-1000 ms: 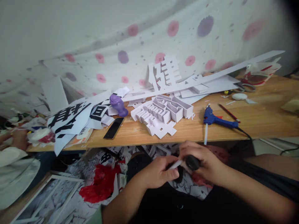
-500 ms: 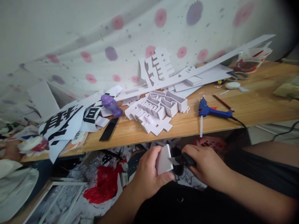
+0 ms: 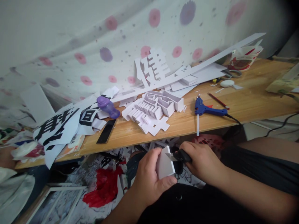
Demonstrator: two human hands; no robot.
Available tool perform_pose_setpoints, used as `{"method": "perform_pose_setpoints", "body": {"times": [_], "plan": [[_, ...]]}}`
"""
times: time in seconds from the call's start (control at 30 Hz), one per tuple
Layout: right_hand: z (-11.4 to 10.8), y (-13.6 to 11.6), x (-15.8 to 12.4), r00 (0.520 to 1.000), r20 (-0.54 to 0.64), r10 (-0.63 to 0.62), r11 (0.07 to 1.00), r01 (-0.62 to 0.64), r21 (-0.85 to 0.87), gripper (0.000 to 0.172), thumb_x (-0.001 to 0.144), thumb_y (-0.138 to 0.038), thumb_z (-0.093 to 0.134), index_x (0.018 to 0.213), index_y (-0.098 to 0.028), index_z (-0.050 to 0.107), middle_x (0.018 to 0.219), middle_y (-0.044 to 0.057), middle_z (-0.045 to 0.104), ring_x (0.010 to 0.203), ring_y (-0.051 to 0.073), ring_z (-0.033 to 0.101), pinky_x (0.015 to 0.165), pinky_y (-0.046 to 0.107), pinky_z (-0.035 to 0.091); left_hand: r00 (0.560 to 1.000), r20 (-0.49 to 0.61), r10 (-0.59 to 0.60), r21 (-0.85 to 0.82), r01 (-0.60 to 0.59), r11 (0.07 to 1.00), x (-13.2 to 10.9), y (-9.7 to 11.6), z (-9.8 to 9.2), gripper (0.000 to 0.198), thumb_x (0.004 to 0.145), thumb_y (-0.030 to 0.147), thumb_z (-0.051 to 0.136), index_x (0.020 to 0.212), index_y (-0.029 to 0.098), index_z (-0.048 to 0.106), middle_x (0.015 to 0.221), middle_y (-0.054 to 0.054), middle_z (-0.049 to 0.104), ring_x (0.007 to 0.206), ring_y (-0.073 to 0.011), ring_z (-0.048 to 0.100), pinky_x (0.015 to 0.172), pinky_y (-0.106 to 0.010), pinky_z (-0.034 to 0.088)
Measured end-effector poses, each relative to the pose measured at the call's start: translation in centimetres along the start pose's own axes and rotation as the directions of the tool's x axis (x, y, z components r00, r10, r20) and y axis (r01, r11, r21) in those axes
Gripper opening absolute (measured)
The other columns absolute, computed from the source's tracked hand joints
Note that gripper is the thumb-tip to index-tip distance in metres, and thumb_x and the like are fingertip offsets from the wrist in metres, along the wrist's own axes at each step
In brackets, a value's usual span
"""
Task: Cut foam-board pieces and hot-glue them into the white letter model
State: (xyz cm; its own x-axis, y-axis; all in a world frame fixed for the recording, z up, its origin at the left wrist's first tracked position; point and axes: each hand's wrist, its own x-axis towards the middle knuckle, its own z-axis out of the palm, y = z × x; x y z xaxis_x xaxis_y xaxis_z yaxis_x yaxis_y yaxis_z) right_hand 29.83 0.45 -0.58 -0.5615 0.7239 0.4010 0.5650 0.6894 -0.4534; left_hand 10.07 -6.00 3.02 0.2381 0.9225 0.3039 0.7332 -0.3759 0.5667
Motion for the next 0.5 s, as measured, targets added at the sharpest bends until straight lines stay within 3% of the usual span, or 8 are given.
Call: {"method": "perform_pose_setpoints", "body": {"times": [0.3,0.5], "plan": [[0.3,0.3,0.4,0.986,0.111,0.127,0.992,-0.126,-0.013,0.013,0.071,-0.010,0.050,0.080,-0.018,0.051,0.076,0.003,0.062,0.069,0.021,0.060,0.058,0.028,0.033,1.000,0.027,-0.009,0.002,0.009,1.000,-0.6,0.0,0.1,0.065,0.079,0.071,0.041,0.119,0.020,0.043,0.101,-0.008,0.060,0.089,-0.0235,0.060,0.077,-0.035,0.048],[1.7,0.8,0.2,0.969,0.178,0.173,0.983,-0.180,0.025,0.009,0.075,-0.012,0.052,0.081,-0.018,0.053,0.075,0.003,0.063,0.069,0.020,0.060,0.059,0.027,0.035,0.998,0.029,0.054,0.037,-0.055,0.998,-1.0,0.7,0.0,0.068,0.077,0.074,0.039,0.117,0.019,0.044,0.100,-0.010,0.062,0.088,-0.0242,0.062,0.075,-0.035,0.049]]}}
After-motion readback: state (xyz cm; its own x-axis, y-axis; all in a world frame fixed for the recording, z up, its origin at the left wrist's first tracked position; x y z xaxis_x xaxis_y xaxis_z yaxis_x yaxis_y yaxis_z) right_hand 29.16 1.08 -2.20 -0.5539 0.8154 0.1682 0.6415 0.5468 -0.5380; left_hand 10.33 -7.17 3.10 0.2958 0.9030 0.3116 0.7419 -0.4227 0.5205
